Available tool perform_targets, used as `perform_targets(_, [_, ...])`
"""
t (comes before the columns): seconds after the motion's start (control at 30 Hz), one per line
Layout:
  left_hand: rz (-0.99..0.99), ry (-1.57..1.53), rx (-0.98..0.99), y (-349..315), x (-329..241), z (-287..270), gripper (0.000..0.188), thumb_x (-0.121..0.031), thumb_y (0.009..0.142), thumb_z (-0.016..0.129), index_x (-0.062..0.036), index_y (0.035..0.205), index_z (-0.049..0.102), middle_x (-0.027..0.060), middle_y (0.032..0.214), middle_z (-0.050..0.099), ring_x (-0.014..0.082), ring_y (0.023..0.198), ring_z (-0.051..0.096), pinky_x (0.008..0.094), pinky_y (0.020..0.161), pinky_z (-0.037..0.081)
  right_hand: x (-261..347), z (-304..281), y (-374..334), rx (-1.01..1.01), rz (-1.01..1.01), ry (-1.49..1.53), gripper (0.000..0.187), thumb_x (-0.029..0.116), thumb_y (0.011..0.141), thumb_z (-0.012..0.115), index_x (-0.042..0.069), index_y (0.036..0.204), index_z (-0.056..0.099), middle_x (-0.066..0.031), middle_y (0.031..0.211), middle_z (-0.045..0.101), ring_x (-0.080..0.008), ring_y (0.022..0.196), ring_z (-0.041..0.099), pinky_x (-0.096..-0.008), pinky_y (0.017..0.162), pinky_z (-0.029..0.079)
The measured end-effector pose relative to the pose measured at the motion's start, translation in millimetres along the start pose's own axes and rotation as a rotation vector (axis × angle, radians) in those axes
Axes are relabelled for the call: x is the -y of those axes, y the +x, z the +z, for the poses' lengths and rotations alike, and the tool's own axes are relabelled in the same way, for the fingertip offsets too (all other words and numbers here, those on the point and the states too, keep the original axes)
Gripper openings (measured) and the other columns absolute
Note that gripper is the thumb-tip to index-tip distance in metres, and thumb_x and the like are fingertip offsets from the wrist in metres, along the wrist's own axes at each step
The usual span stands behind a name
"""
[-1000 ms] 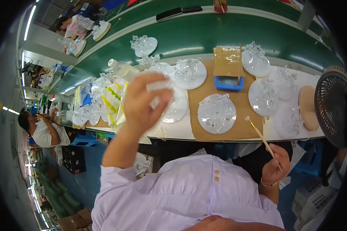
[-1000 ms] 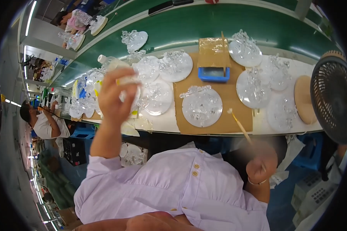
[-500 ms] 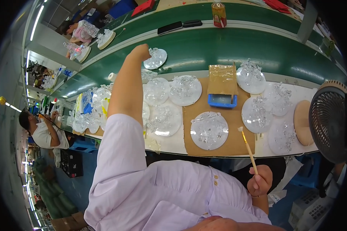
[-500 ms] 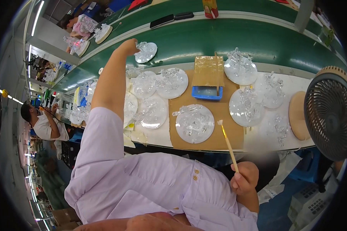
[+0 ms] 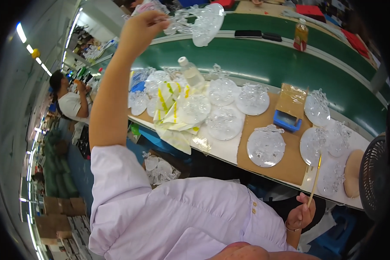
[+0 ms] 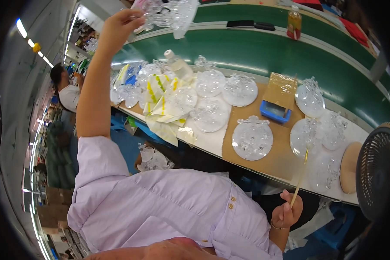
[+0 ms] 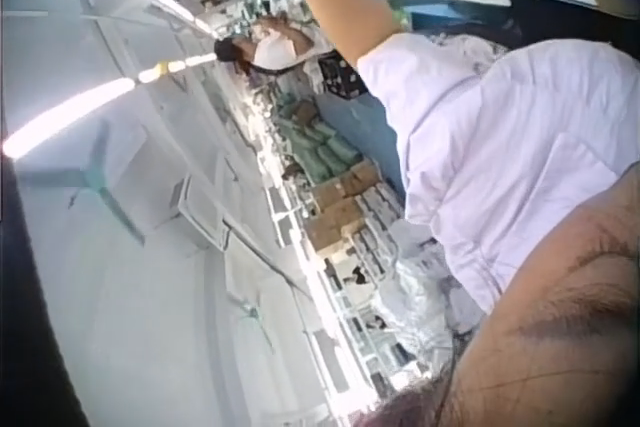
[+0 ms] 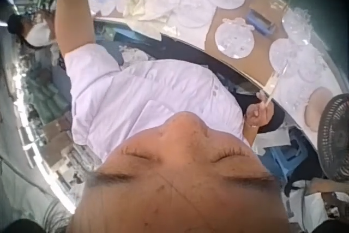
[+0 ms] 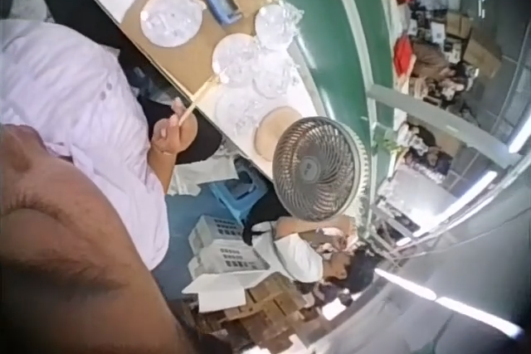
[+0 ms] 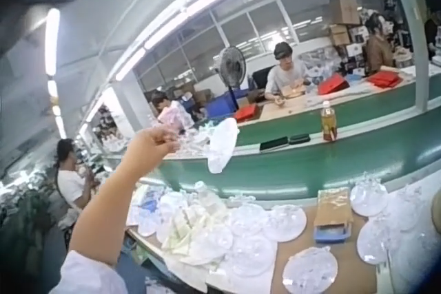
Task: Applying adhesive or small components to plastic snowflake-shaped decorations on an assembly line.
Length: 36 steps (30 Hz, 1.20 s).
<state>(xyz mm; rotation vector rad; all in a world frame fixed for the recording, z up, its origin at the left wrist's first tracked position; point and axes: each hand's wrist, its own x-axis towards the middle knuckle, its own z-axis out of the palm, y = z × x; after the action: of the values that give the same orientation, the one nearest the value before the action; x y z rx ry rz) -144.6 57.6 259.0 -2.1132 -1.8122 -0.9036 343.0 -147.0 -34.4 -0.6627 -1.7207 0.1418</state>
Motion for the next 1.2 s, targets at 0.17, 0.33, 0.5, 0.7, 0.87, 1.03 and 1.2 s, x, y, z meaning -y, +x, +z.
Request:
perform_targets(0.17, [-0.126, -0.113, -0.172, -107, 18, -84, 0.025, -0.02, 0.081, 0.075, -0.0046, 0.101, 0.07, 0.0007, 0.073, 0.065, 0.0051, 0.066, 0.053, 0.0226, 0.061, 0.044, 4, 9, 1, 0.15, -0.077, -0.189, 0.025, 0.015, 0.101, 0.043, 0.001, 0.12, 0.049, -0.0246, 0.104, 0.064, -0.0311, 0.087, 0.064, -0.0357, 0.073, 0.055])
perform_targets(0.33, [-0.365, -0.121, -0.01, -201, 28, -96, 0.018, -0.008, 0.081, 0.073, -0.0025, 0.097, 0.069, -0.0003, 0.069, 0.061, 0.0042, 0.063, 0.05, 0.0215, 0.058, 0.042, 0, 18, -1, 0.225, -0.085, -0.237, 0.02, 0.009, 0.096, 0.05, -0.001, 0.113, 0.057, -0.022, 0.109, 0.065, -0.0358, 0.091, 0.064, -0.0406, 0.081, 0.052])
perform_targets(0.5, [-0.272, 0.258, 0.171, -232, 37, -63, 0.019, -0.011, 0.081, 0.07, -0.007, 0.099, 0.069, 0.0138, 0.077, 0.067, 0.0249, 0.071, 0.065, 0.0347, 0.066, 0.049, -3, 31, 2, 0.247, -0.147, -0.23, 0.021, 0.005, 0.094, 0.052, -0.001, 0.113, 0.057, -0.0219, 0.11, 0.065, -0.0362, 0.093, 0.065, -0.0397, 0.08, 0.053])
perform_targets(0.7, [-0.11, 0.32, 0.293, -220, 83, 1, 0.013, -0.011, 0.079, 0.066, -0.0065, 0.092, 0.068, 0.0163, 0.08, 0.067, 0.035, 0.077, 0.065, 0.043, 0.068, 0.05, -6, 38, -4, 0.247, -0.155, -0.356, 0.021, 0.001, 0.091, 0.054, 0.001, 0.112, 0.055, -0.0225, 0.111, 0.065, -0.0366, 0.092, 0.066, -0.0396, 0.078, 0.054])
perform_targets(0.87, [0.02, 0.382, 0.348, -210, 99, 37, 0.015, -0.006, 0.079, 0.061, -0.008, 0.091, 0.069, 0.016, 0.08, 0.068, 0.0352, 0.075, 0.066, 0.0429, 0.068, 0.051, -4, 41, -1, 0.261, -0.171, -0.381, 0.02, 0.001, 0.089, 0.056, 0.001, 0.109, 0.055, -0.0219, 0.11, 0.066, -0.0352, 0.081, 0.065, -0.0385, 0.069, 0.053])
perform_targets(1.03, [-0.049, 0.386, 0.402, -209, 97, 61, 0.03, -0.003, 0.079, 0.062, -0.0091, 0.108, 0.064, 0.0155, 0.1, 0.067, 0.0355, 0.089, 0.065, 0.0426, 0.075, 0.052, 2, 46, 3, 0.301, -0.198, -0.345, 0.023, -0.002, 0.088, 0.056, 0.001, 0.11, 0.053, -0.0211, 0.109, 0.066, -0.0338, 0.075, 0.063, -0.0377, 0.065, 0.052])
perform_targets(1.2, [-0.079, 0.121, -0.023, -242, 87, 82, 0.08, 0.002, 0.073, 0.071, -0.0072, 0.143, 0.033, 0.0231, 0.143, 0.037, 0.0416, 0.128, 0.042, 0.0429, 0.105, 0.038, -3, 51, 3, 0.28, -0.185, -0.331, 0.028, -0.004, 0.088, 0.055, 0.002, 0.114, 0.051, -0.0202, 0.109, 0.067, -0.0327, 0.073, 0.063, -0.037, 0.063, 0.051])
